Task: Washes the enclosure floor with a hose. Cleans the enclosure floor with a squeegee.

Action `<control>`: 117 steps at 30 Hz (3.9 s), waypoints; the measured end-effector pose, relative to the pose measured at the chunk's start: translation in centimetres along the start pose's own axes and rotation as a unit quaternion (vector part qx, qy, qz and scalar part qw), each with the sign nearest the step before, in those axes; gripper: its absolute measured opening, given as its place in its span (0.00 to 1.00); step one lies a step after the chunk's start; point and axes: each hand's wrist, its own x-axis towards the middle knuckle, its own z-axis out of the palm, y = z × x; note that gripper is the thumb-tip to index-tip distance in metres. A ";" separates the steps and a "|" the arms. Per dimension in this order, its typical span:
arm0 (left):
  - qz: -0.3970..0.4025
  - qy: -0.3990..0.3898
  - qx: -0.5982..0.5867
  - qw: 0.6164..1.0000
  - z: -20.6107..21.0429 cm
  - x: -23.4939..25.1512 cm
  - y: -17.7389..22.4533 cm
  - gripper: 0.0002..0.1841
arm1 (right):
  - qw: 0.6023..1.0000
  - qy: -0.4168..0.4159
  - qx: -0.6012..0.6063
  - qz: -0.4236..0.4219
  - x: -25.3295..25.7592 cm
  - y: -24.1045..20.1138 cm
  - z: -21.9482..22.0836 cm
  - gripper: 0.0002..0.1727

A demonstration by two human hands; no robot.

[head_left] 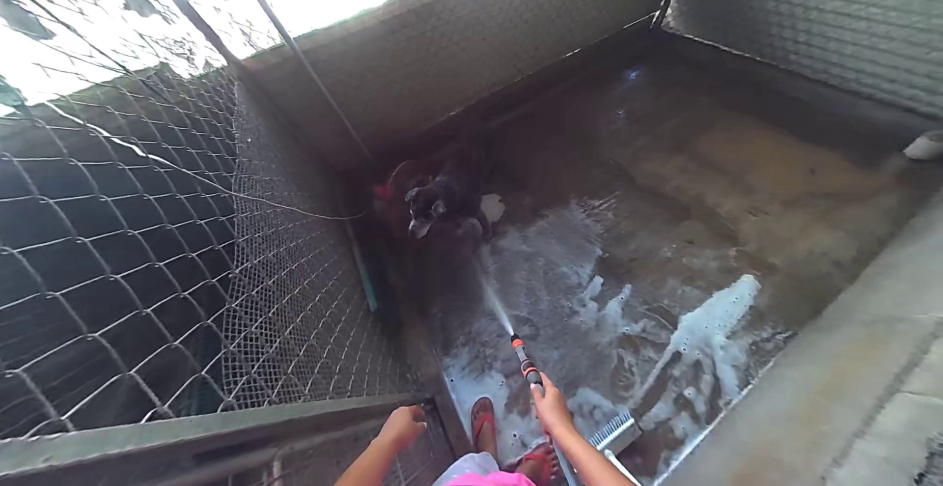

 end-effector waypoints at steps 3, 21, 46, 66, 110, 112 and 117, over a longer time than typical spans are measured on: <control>0.002 -0.002 0.007 1.000 0.2 0.1 0.1 0.23 | 1.000 0.021 0.019 -0.008 -0.2 0.1 -0.4 0.30; 0.004 -0.018 0.025 1.000 0.9 1.1 1.4 0.22 | 0.981 0.126 0.021 0.145 -0.3 7.0 -10.7 0.27; 0.037 -0.003 0.029 0.999 -0.4 1.2 4.5 0.22 | 0.993 0.075 0.087 0.016 -1.6 -0.5 -9.2 0.29; 0.049 -0.015 0.044 0.998 0.0 1.1 3.9 0.22 | 0.968 0.193 0.142 0.071 -1.9 3.4 -14.1 0.27; 0.061 -0.028 0.090 0.994 1.3 3.6 6.8 0.22 | 0.954 0.143 0.033 0.261 -6.5 16.5 -14.5 0.23; 0.057 -0.026 0.096 0.993 1.1 3.7 6.7 0.21 | 0.963 0.111 0.037 0.243 -5.5 14.6 -13.0 0.23; 0.071 -0.011 0.063 0.995 0.4 3.3 7.9 0.22 | 0.979 0.073 0.023 0.189 -4.0 9.1 -12.1 0.26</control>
